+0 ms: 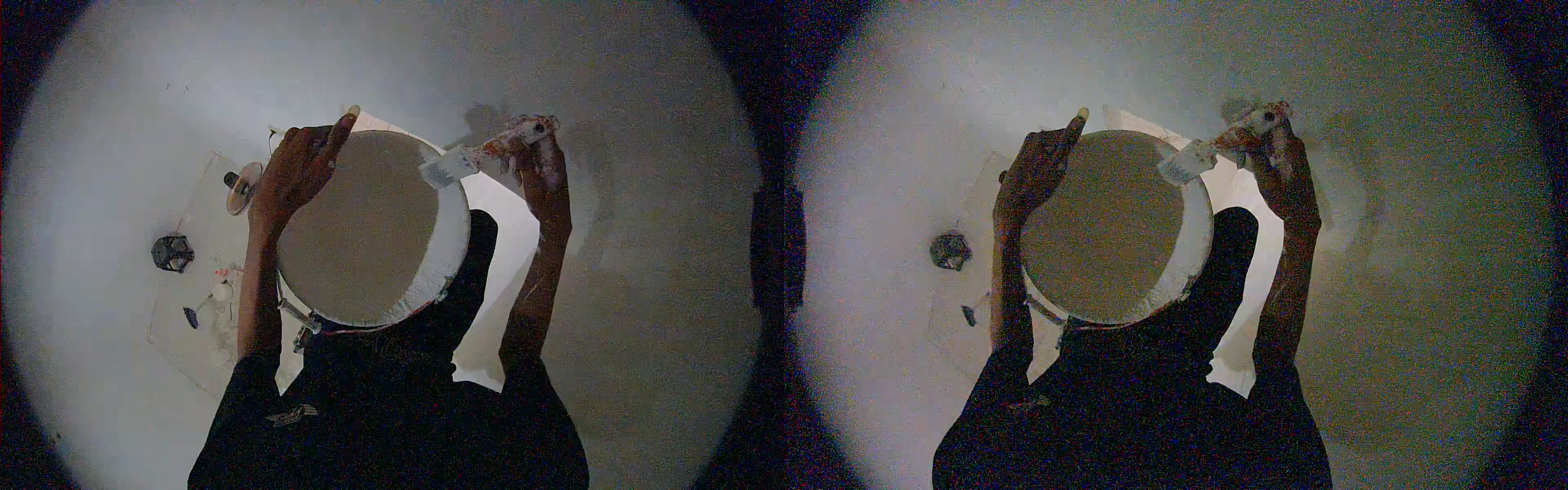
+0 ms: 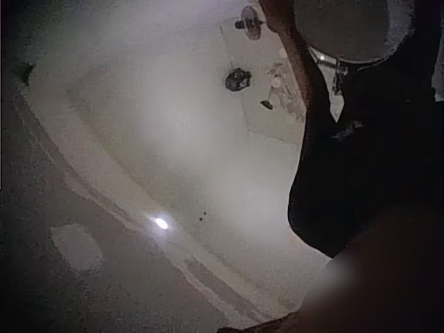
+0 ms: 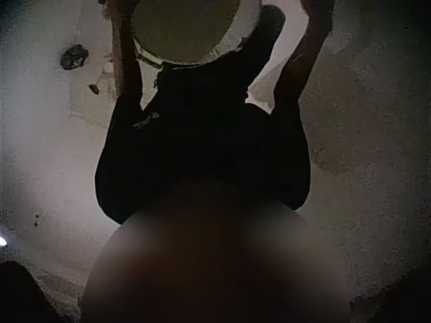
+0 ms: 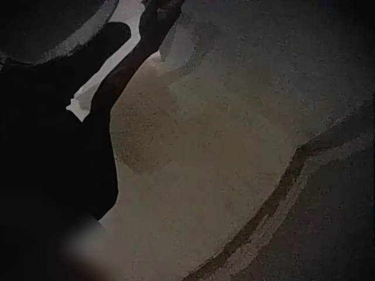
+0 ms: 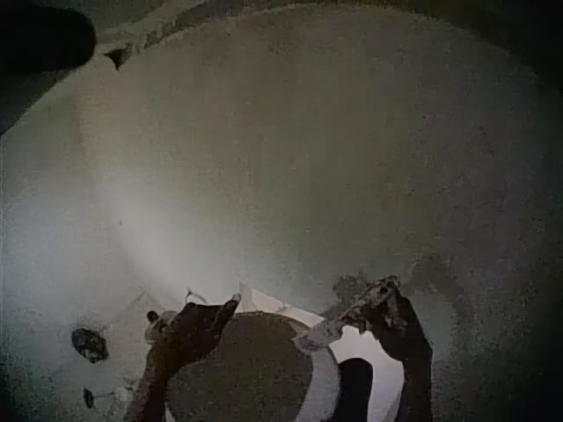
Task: Painting a ceiling with a brush and white paint from a bucket.
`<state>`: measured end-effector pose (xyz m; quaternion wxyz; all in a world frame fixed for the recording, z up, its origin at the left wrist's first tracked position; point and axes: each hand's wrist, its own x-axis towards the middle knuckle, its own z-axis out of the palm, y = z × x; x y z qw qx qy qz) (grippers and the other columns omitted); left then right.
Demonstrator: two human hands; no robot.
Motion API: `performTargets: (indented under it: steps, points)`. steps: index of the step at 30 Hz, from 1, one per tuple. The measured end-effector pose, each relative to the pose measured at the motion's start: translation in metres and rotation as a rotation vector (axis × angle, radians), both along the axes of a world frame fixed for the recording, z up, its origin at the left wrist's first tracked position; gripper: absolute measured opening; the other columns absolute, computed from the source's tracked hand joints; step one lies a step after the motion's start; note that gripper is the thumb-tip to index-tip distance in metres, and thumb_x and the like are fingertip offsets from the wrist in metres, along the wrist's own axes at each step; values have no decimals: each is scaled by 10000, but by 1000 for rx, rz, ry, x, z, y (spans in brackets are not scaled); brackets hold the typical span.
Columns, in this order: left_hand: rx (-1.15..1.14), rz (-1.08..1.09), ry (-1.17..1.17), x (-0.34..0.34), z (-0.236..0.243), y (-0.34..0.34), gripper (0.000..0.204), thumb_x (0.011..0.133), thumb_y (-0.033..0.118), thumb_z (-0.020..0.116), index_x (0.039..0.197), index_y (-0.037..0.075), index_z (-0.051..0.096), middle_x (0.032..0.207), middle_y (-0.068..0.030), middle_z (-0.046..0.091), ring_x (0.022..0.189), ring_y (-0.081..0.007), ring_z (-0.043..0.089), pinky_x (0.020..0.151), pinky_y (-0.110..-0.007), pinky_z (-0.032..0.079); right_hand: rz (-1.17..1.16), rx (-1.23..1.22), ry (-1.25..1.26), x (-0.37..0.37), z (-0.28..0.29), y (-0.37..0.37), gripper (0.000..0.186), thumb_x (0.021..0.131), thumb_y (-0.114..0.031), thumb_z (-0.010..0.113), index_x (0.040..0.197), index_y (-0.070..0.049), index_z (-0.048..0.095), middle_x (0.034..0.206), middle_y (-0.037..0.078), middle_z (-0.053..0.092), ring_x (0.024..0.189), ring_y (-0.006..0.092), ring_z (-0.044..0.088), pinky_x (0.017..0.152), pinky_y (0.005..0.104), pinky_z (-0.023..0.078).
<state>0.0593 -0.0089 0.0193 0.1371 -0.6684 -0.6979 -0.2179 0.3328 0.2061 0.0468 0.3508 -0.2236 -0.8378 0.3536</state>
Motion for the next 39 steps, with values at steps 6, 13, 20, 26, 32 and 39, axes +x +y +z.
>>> performTargets:
  steps: [6, 13, 20, 26, 32, 39]
  points:
    - [-10, 53, -11, 3, -2, -3, 765, 756, -111, 494, 1439, 185, 317, 862, -207, 634, 666, -367, 602, 636, -465, 520, -84, -109, 38, 7, 3, 9, 366, 942, -340, 568, 1141, -37, 517, 932, 77, 630, 818, 192, 571, 773, 324, 447]
    - [-19, 50, 2, 0, -2, 2, 700, 773, -109, 487, 1417, 128, 348, 782, -204, 624, 654, -357, 608, 594, -470, 504, -78, -409, 572, 39, 7, -9, 265, 875, -155, 669, 1066, -83, 501, 883, 104, 651, 653, 147, 609, 449, 222, 459]
    - [-115, 44, 57, -2, 1, 9, 632, 830, -15, 500, 1428, 60, 310, 805, -180, 628, 657, -319, 597, 608, -411, 515, 99, -859, 685, 40, -37, -56, 235, 881, -148, 626, 1050, -2, 554, 835, 101, 633, 684, 178, 603, 595, 275, 500]
    - [-53, 89, 271, -2, -8, 0, 668, 850, 36, 508, 1464, 60, 245, 841, -102, 600, 692, -254, 537, 658, -351, 496, 148, -1025, 546, 41, -42, -113, 580, 902, -373, 559, 1256, 81, 492, 1130, 203, 635, 908, 325, 663, 651, 389, 564]
    - [-167, 61, 204, -15, -11, 13, 651, 847, 55, 494, 1447, 5, 246, 833, -142, 607, 715, -277, 582, 666, -379, 480, -171, -808, 461, 64, -31, -115, 416, 887, -257, 653, 1142, 66, 592, 1059, 184, 660, 881, 293, 683, 702, 357, 598]
    - [-87, 43, 361, -26, -30, 1, 663, 849, 98, 526, 1443, -11, 254, 808, -103, 583, 739, -242, 566, 686, -387, 454, -149, -611, 382, 82, -9, -99, 413, 859, -255, 691, 1097, 74, 617, 992, 186, 673, 873, 293, 684, 730, 375, 594]
